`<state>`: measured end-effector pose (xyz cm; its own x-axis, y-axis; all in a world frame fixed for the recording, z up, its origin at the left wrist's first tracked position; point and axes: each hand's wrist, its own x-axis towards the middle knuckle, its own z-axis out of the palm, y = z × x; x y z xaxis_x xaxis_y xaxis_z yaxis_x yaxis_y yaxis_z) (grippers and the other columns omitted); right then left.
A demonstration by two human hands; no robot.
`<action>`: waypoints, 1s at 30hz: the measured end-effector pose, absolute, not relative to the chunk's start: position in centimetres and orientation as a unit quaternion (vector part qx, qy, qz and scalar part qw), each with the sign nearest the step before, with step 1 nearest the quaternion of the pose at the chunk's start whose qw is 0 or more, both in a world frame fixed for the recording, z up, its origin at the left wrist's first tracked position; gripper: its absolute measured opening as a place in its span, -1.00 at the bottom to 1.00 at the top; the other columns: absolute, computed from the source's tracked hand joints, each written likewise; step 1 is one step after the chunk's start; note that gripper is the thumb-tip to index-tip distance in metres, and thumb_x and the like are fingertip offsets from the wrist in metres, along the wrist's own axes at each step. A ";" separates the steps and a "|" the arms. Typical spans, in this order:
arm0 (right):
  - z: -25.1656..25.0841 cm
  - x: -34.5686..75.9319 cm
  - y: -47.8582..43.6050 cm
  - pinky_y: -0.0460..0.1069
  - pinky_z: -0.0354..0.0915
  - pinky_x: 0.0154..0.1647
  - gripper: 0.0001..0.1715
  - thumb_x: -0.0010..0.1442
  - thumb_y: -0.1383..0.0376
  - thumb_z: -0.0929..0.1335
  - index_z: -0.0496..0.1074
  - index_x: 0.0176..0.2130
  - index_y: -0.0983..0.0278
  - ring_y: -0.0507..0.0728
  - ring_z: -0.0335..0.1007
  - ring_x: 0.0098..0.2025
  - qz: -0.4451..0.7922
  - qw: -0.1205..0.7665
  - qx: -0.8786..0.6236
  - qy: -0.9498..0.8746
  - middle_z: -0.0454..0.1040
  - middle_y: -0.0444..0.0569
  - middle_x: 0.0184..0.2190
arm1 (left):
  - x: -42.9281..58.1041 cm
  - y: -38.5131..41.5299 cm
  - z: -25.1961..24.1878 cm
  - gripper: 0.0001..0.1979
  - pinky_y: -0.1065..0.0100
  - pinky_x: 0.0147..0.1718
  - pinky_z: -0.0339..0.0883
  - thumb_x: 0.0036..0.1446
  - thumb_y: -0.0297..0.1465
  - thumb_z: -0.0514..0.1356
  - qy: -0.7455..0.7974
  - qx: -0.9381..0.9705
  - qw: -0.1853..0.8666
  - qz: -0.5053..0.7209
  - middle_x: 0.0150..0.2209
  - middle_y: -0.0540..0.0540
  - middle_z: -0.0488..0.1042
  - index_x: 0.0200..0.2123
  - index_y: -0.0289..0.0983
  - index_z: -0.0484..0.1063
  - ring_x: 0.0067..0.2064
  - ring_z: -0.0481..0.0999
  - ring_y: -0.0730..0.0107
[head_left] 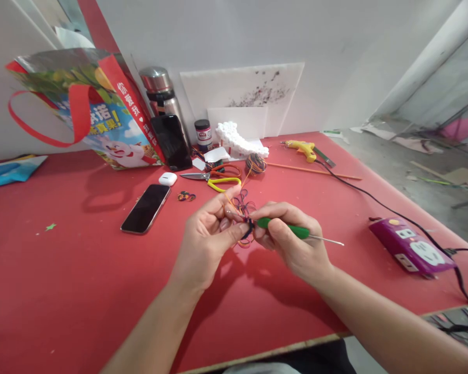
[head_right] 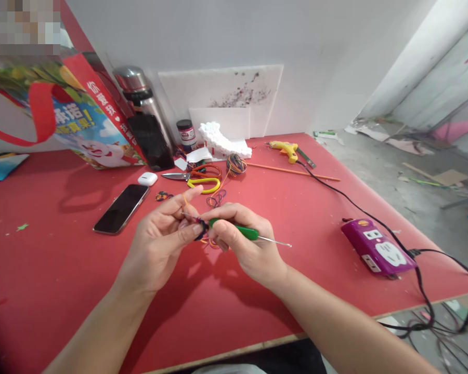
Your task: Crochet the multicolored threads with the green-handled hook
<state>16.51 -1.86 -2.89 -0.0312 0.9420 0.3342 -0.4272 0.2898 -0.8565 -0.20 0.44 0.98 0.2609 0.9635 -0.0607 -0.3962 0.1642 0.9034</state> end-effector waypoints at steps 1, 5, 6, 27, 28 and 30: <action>-2.7 16.6 -1.7 -0.10 0.27 -0.50 -0.78 0.38 0.10 0.55 0.74 -0.11 0.17 -0.04 0.36 -0.51 0.551 0.634 -0.260 -0.475 0.59 -0.09 -0.45 | -0.2 0.4 1.0 -0.46 0.53 -0.26 0.48 -0.11 -0.43 0.65 0.346 0.418 0.680 0.494 -0.39 0.08 0.52 0.01 -0.14 0.75 -0.35 0.51 0.58; -2.1 17.2 -1.0 -0.12 0.08 -0.62 -0.58 0.31 -0.06 0.56 0.73 -0.28 0.24 -0.05 0.21 -0.62 0.615 0.598 -0.257 -0.445 0.51 -0.10 -0.56 | -0.3 0.3 1.1 -0.57 0.52 -0.25 0.45 -0.07 -0.48 0.60 0.349 0.467 0.653 0.484 -0.41 0.10 0.49 -0.07 -0.16 0.74 -0.34 0.49 0.56; -2.0 17.3 -0.8 -0.13 0.05 -0.63 -0.52 0.30 -0.10 0.55 0.72 -0.32 0.26 -0.05 0.19 -0.63 0.619 0.591 -0.264 -0.444 0.48 -0.10 -0.58 | -0.3 0.2 1.1 -0.64 0.52 -0.25 0.44 -0.05 -0.49 0.59 0.348 0.483 0.642 0.483 -0.41 0.09 0.48 -0.14 -0.19 0.73 -0.34 0.48 0.56; -1.3 18.0 -0.5 -0.13 -0.04 -0.68 -0.45 0.27 -0.11 0.55 0.68 -0.42 0.31 -0.07 0.10 -0.69 0.646 0.560 -0.280 -0.436 0.42 -0.10 -0.66 | -0.2 0.1 1.6 -0.87 0.33 -0.16 0.40 0.04 -0.43 0.53 0.363 0.537 0.613 0.451 -0.36 -0.02 0.49 -0.33 -0.20 0.69 -0.26 0.47 0.37; -1.4 18.1 -0.3 -0.13 -0.06 -0.69 -0.41 0.26 -0.14 0.54 0.66 -0.45 0.32 -0.08 0.05 -0.70 0.651 0.553 -0.283 -0.436 0.38 -0.13 -0.68 | -0.3 0.1 1.6 -0.90 0.33 -0.14 0.41 0.06 -0.43 0.52 0.366 0.544 0.611 0.443 -0.35 -0.03 0.49 -0.33 -0.21 0.69 -0.26 0.48 0.37; -1.5 18.3 -0.1 -0.13 -0.09 -0.70 -0.33 0.27 -0.19 0.51 0.61 -0.50 0.32 -0.09 -0.02 -0.72 0.653 0.541 -0.289 -0.446 0.30 -0.17 -0.72 | -0.3 -0.1 1.6 -0.76 0.32 -0.12 0.43 0.06 -0.46 0.52 0.365 0.548 0.621 0.424 -0.35 -0.01 0.50 -0.15 -0.22 0.73 -0.26 0.49 0.38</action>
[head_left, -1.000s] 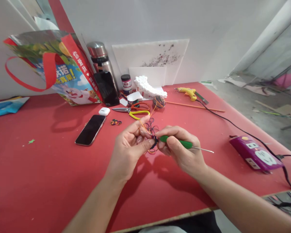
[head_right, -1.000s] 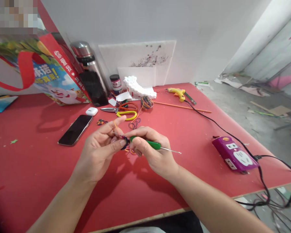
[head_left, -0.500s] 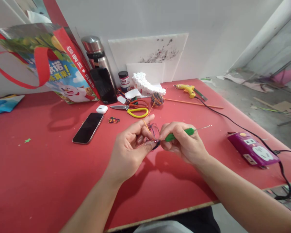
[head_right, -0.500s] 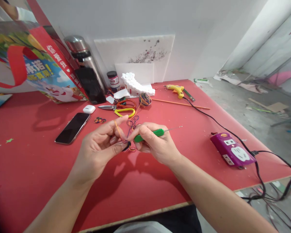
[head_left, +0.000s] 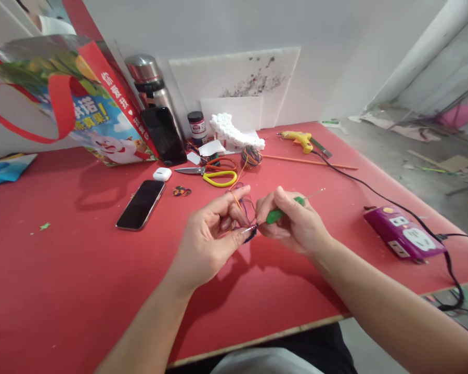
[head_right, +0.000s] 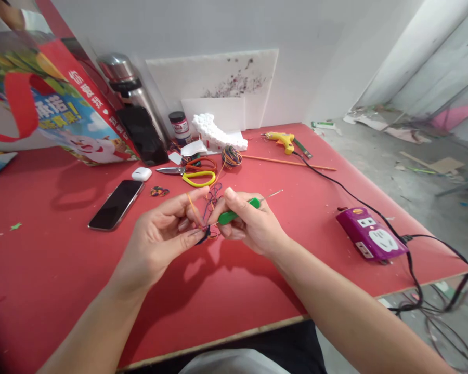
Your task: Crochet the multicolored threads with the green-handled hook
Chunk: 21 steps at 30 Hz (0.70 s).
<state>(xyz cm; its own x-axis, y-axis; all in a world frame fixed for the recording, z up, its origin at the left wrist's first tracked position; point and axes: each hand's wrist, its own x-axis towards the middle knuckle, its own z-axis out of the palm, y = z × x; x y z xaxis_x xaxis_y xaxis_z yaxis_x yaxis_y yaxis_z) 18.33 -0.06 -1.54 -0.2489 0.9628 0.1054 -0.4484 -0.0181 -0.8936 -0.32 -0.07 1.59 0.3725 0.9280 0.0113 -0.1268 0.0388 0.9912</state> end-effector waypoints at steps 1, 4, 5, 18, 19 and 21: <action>-1.6 18.5 0.1 -0.12 -0.10 -0.70 -0.30 0.29 -0.21 0.49 0.59 -0.51 0.32 -0.09 -0.03 -0.73 0.650 0.536 -0.292 -0.453 0.27 -0.19 -0.73 | -0.3 -0.1 1.6 -0.61 0.32 -0.12 0.44 0.05 -0.47 0.53 0.364 0.547 0.629 0.415 -0.35 0.01 0.50 0.00 -0.22 0.72 -0.27 0.49 0.39; -1.8 18.9 0.3 -0.10 -0.11 -0.69 -0.23 0.31 -0.26 0.45 0.57 -0.53 0.32 -0.08 -0.02 -0.73 0.639 0.528 -0.307 -0.469 0.24 -0.20 -0.75 | -0.4 -0.3 1.6 -0.38 0.32 -0.11 0.46 0.09 -0.47 0.51 0.368 0.556 0.635 0.391 -0.33 0.01 0.51 0.25 -0.22 0.63 -0.25 0.51 0.38; -1.8 19.0 0.3 -0.10 -0.11 -0.68 -0.22 0.31 -0.27 0.45 0.57 -0.54 0.32 -0.08 -0.01 -0.73 0.635 0.525 -0.313 -0.471 0.25 -0.19 -0.75 | -0.4 -0.3 1.6 -0.39 0.32 -0.11 0.46 0.11 -0.47 0.51 0.370 0.562 0.632 0.385 -0.33 0.00 0.51 0.26 -0.23 0.63 -0.24 0.51 0.37; -1.0 18.9 0.1 -0.11 -0.16 -0.68 -0.22 0.23 -0.30 0.49 0.62 -0.55 0.32 -0.08 -0.02 -0.70 0.603 0.546 -0.338 -0.473 0.26 -0.15 -0.73 | -0.2 0.0 1.2 -0.52 0.34 -0.18 0.44 0.11 -0.47 0.50 0.367 0.553 0.624 0.412 -0.34 0.01 0.46 0.13 -0.18 0.71 -0.30 0.44 0.41; -1.1 18.9 0.1 -0.11 -0.15 -0.68 -0.23 0.25 -0.29 0.48 0.63 -0.53 0.32 -0.08 -0.02 -0.69 0.607 0.545 -0.333 -0.473 0.28 -0.15 -0.71 | -0.2 0.0 1.1 -0.51 0.35 -0.18 0.45 0.11 -0.46 0.51 0.366 0.545 0.630 0.415 -0.35 0.02 0.44 0.14 -0.17 0.71 -0.30 0.44 0.42; -1.3 18.8 0.0 -0.12 -0.13 -0.68 -0.26 0.28 -0.26 0.47 0.66 -0.48 0.32 -0.08 0.00 -0.68 0.613 0.542 -0.324 -0.475 0.30 -0.15 -0.69 | -0.3 0.1 1.0 -0.49 0.36 -0.18 0.45 0.09 -0.44 0.53 0.363 0.533 0.643 0.413 -0.35 0.02 0.46 0.15 -0.16 0.71 -0.29 0.46 0.42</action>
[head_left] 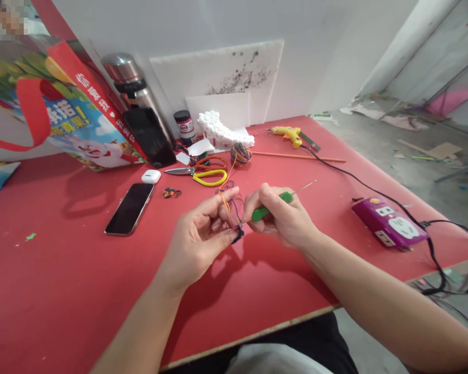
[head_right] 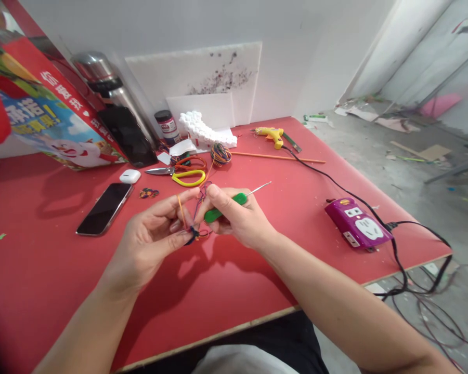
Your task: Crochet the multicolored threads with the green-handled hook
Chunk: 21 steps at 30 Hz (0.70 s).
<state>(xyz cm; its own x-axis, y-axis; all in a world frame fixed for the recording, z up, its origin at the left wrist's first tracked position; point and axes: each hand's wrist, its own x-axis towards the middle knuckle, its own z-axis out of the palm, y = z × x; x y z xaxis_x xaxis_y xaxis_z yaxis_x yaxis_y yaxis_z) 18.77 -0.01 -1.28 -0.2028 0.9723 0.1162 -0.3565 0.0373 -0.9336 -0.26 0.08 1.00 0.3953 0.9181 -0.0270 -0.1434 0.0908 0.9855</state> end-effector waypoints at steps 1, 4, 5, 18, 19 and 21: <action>-1.3 18.8 -0.1 -0.12 -0.12 -0.68 -0.28 0.29 -0.25 0.47 0.67 -0.47 0.32 -0.08 0.02 -0.67 0.615 0.540 -0.323 -0.475 0.31 -0.14 -0.68 | -0.3 0.1 0.9 -0.48 0.36 -0.17 0.45 0.07 -0.44 0.54 0.361 0.529 0.649 0.410 -0.35 0.02 0.47 0.14 -0.16 0.71 -0.28 0.47 0.42; -1.2 18.9 -0.4 -0.12 -0.12 -0.68 -0.28 0.27 -0.24 0.49 0.65 -0.51 0.32 -0.06 0.06 -0.65 0.606 0.541 -0.342 -0.473 0.32 -0.13 -0.67 | -0.4 0.2 0.9 -0.46 0.37 -0.17 0.43 0.05 -0.46 0.55 0.359 0.525 0.654 0.409 -0.35 0.02 0.48 0.13 -0.13 0.72 -0.29 0.46 0.43; -1.0 19.0 -0.5 -0.12 -0.11 -0.68 -0.27 0.26 -0.26 0.50 0.64 -0.52 0.32 -0.06 0.07 -0.65 0.599 0.540 -0.356 -0.473 0.33 -0.11 -0.66 | -0.4 0.2 1.0 -0.48 0.36 -0.18 0.43 0.06 -0.46 0.54 0.362 0.527 0.650 0.411 -0.35 0.03 0.47 0.13 -0.13 0.72 -0.30 0.44 0.43; -1.0 19.2 -0.2 -0.09 -0.18 -0.68 -0.22 0.24 -0.28 0.50 0.59 -0.58 0.31 -0.06 0.05 -0.68 0.555 0.565 -0.376 -0.481 0.30 -0.11 -0.71 | -0.2 0.1 1.1 -0.43 0.32 -0.17 0.39 0.05 -0.52 0.48 0.376 0.564 0.614 0.405 -0.33 0.02 0.48 0.17 -0.17 0.68 -0.27 0.45 0.38; -1.0 19.2 -0.2 -0.09 -0.17 -0.68 -0.23 0.24 -0.28 0.50 0.58 -0.58 0.31 -0.06 0.05 -0.68 0.554 0.566 -0.377 -0.480 0.30 -0.11 -0.71 | -0.2 0.1 1.1 -0.42 0.32 -0.17 0.39 0.05 -0.53 0.48 0.376 0.564 0.613 0.406 -0.33 0.02 0.48 0.18 -0.17 0.68 -0.27 0.44 0.38; -1.1 19.1 -0.2 -0.10 -0.17 -0.68 -0.24 0.24 -0.27 0.51 0.59 -0.57 0.31 -0.05 0.08 -0.68 0.554 0.570 -0.379 -0.474 0.31 -0.11 -0.71 | -0.2 0.1 1.2 -0.44 0.32 -0.18 0.39 0.03 -0.53 0.49 0.378 0.560 0.613 0.410 -0.34 0.02 0.47 0.15 -0.18 0.70 -0.28 0.43 0.39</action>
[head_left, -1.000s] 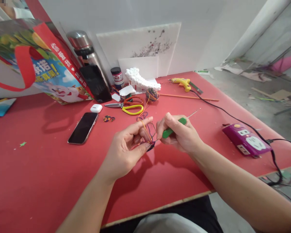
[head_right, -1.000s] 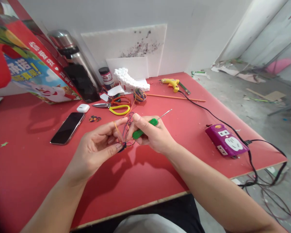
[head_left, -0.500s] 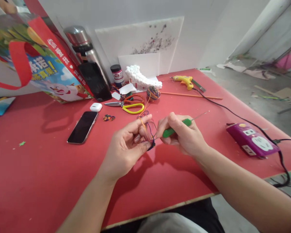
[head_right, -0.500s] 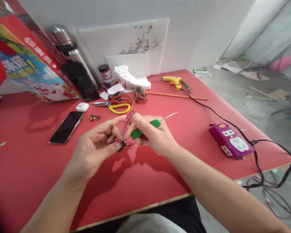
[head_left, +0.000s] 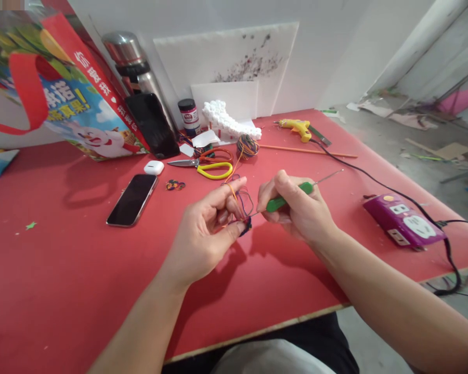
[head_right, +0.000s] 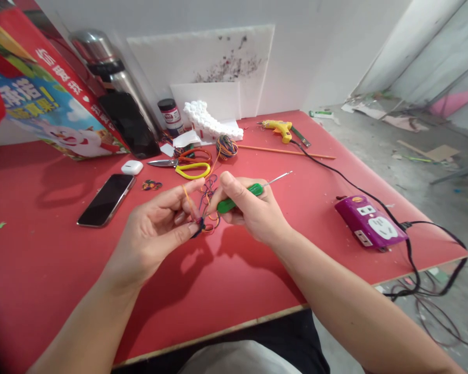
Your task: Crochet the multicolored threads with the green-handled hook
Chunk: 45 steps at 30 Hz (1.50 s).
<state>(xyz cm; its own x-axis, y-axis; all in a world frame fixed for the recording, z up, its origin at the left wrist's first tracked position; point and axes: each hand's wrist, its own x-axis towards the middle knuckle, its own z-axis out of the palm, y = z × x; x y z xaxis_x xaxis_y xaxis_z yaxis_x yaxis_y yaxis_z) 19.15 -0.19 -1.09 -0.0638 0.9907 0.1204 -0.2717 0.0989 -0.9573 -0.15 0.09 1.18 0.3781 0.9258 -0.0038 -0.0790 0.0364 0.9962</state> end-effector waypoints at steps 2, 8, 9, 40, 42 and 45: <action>-1.2 19.0 -0.1 -0.10 -0.17 -0.68 -0.26 0.22 -0.28 0.52 0.60 -0.54 0.31 -0.05 0.10 -0.68 0.557 0.575 -0.380 -0.464 0.31 -0.12 -0.70 | -0.1 0.1 1.3 -0.47 0.34 -0.22 0.38 0.02 -0.54 0.49 0.379 0.544 0.621 0.419 -0.35 0.03 0.46 0.11 -0.17 0.71 -0.32 0.40 0.42; -1.6 18.4 -0.5 -0.11 0.00 -0.67 -0.47 0.27 -0.13 0.55 0.67 -0.38 0.28 -0.05 0.16 -0.65 0.564 0.603 -0.342 -0.449 0.43 -0.13 -0.61 | 0.2 0.1 1.2 -0.49 0.44 -0.25 0.41 -0.06 -0.51 0.57 0.361 0.478 0.643 0.477 -0.37 0.06 0.43 0.01 -0.16 0.74 -0.32 0.42 0.49; -1.6 18.3 -0.7 -0.11 0.05 -0.66 -0.53 0.30 -0.07 0.55 0.68 -0.34 0.27 -0.05 0.19 -0.64 0.559 0.606 -0.337 -0.455 0.46 -0.13 -0.59 | 0.3 0.2 1.1 -0.48 0.46 -0.24 0.42 -0.07 -0.51 0.58 0.361 0.469 0.638 0.492 -0.37 0.07 0.43 0.03 -0.16 0.74 -0.31 0.44 0.49; -1.5 18.1 -1.9 -0.03 0.51 -0.33 -0.74 0.51 0.35 0.38 0.62 0.10 0.18 0.06 0.54 -0.38 0.235 0.589 -0.285 -0.719 0.64 -0.05 -0.28 | -0.1 0.7 0.9 -0.42 0.54 -0.28 0.48 -0.16 -0.47 0.66 0.322 0.405 0.717 0.467 -0.40 0.06 0.55 0.01 -0.13 0.76 -0.34 0.52 0.55; -1.8 18.0 -2.0 0.00 0.54 -0.27 -0.71 0.51 0.33 0.38 0.57 0.16 0.17 0.09 0.58 -0.30 0.179 0.580 -0.288 -0.741 0.65 -0.02 -0.22 | 0.0 0.6 0.9 -0.43 0.54 -0.28 0.47 -0.19 -0.43 0.68 0.326 0.377 0.726 0.473 -0.41 0.06 0.54 -0.02 -0.16 0.76 -0.34 0.51 0.56; -2.3 17.5 -2.2 0.03 0.58 -0.17 -0.65 0.50 0.38 0.38 0.49 0.22 0.22 0.14 0.62 -0.17 0.077 0.567 -0.316 -0.757 0.66 0.08 -0.11 | 0.4 0.4 1.0 -0.46 0.53 -0.30 0.46 -0.19 -0.43 0.68 0.333 0.370 0.715 0.491 -0.43 0.06 0.52 -0.05 -0.19 0.76 -0.36 0.49 0.56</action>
